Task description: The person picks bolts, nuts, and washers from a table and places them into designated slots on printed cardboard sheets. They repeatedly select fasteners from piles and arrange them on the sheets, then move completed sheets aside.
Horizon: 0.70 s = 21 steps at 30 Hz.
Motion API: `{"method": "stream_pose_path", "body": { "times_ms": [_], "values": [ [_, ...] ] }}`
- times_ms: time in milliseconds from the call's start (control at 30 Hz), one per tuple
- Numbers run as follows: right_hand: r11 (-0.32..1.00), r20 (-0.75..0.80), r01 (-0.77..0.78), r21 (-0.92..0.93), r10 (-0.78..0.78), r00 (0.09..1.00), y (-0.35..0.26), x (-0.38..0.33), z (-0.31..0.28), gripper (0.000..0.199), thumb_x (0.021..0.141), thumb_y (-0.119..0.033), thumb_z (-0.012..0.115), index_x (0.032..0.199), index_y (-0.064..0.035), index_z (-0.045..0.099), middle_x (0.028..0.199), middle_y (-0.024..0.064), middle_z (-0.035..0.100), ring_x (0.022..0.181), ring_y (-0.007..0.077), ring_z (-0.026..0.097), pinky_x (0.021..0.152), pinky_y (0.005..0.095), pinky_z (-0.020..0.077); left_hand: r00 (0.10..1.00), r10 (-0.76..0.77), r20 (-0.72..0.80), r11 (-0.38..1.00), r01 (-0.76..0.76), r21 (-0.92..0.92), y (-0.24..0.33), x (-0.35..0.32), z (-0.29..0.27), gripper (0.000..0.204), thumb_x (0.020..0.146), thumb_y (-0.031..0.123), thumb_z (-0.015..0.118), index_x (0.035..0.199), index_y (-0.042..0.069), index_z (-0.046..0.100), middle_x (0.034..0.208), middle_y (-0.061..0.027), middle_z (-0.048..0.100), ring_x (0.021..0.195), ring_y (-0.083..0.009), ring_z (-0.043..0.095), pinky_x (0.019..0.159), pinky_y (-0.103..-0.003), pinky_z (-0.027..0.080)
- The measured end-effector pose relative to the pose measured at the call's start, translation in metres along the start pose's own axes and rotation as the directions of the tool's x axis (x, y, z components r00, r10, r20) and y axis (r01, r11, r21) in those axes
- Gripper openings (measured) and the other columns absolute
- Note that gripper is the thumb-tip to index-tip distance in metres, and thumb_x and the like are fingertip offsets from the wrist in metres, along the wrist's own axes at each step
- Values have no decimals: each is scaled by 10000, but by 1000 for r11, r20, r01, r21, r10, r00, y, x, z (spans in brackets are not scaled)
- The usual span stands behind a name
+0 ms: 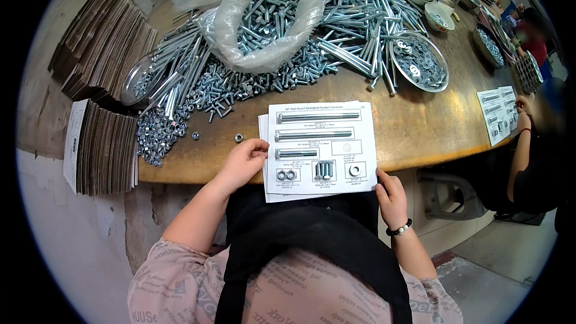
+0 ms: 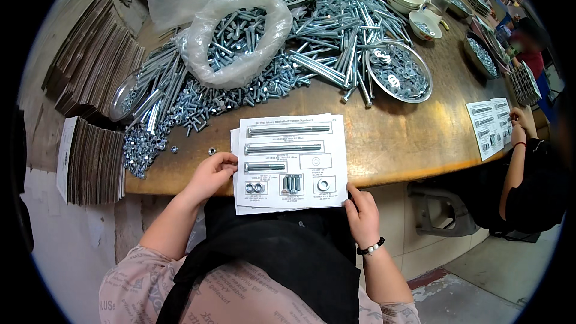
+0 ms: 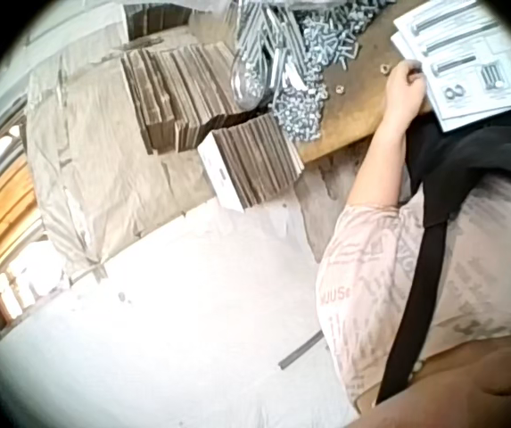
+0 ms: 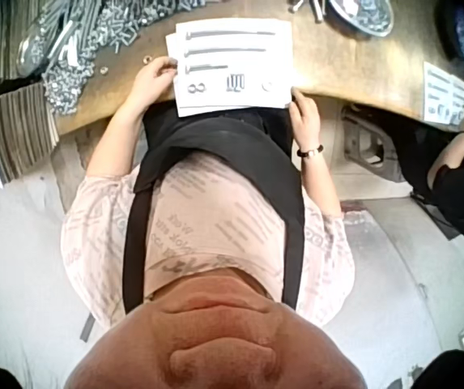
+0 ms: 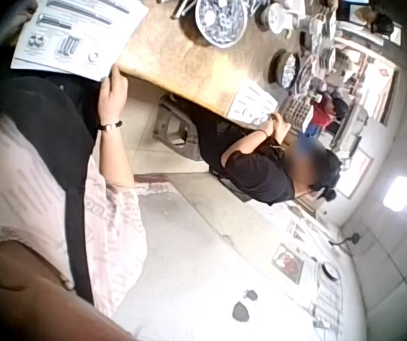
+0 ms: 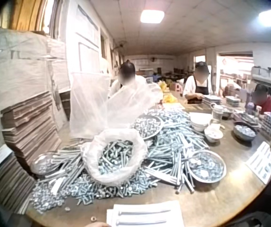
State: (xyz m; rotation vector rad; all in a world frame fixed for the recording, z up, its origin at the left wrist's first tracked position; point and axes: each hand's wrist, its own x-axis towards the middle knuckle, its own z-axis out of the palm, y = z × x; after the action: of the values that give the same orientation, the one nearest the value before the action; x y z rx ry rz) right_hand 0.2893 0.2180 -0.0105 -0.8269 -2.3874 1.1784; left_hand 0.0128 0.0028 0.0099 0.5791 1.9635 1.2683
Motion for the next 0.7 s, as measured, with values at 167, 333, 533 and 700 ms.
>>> {"method": "stream_pose_path", "body": {
  "times_ms": [167, 333, 533, 700],
  "values": [
    [999, -8, -33, 37, 33, 999, 2, -2, 3, 367, 807, 3, 521, 1174, -8, 529, 859, 76, 520, 794, 168, 513, 737, 265, 424, 993, -100, 60, 993, 103, -56, 7, 4, -6, 229, 811, 10, 509, 1034, -37, 535, 960, -82, 589, 875, -136, 568, 780, -247, 454],
    [984, -3, -115, 137, 117, 993, 5, -3, 4, 352, 822, -27, 528, 1174, -19, 537, 861, 73, 537, 781, 163, 520, 701, 264, 430, 978, -189, 88, 962, 203, -183, 14, 6, -12, 223, 801, 6, 499, 1016, -33, 540, 947, -87, 586, 843, -136, 573, 746, -239, 460],
    [744, 93, -390, 542, 409, 908, 10, -6, 3, 338, 879, -63, 486, 1212, -11, 513, 941, 12, 527, 759, 68, 490, 642, 194, 407, 965, -226, 131, 961, 243, -132, 20, 12, -7, 239, 797, -2, 493, 1032, -36, 522, 969, -91, 569, 856, -144, 579, 742, -241, 467],
    [750, 31, -386, 536, 440, 897, 13, -7, -8, 330, 856, -38, 510, 1183, 0, 534, 944, 33, 516, 816, 93, 498, 704, 218, 420, 954, -227, 195, 952, 259, -160, 25, 17, 6, 254, 800, -9, 485, 1051, -28, 512, 988, -92, 557, 893, -150, 581, 736, -237, 480]
  ]
}}
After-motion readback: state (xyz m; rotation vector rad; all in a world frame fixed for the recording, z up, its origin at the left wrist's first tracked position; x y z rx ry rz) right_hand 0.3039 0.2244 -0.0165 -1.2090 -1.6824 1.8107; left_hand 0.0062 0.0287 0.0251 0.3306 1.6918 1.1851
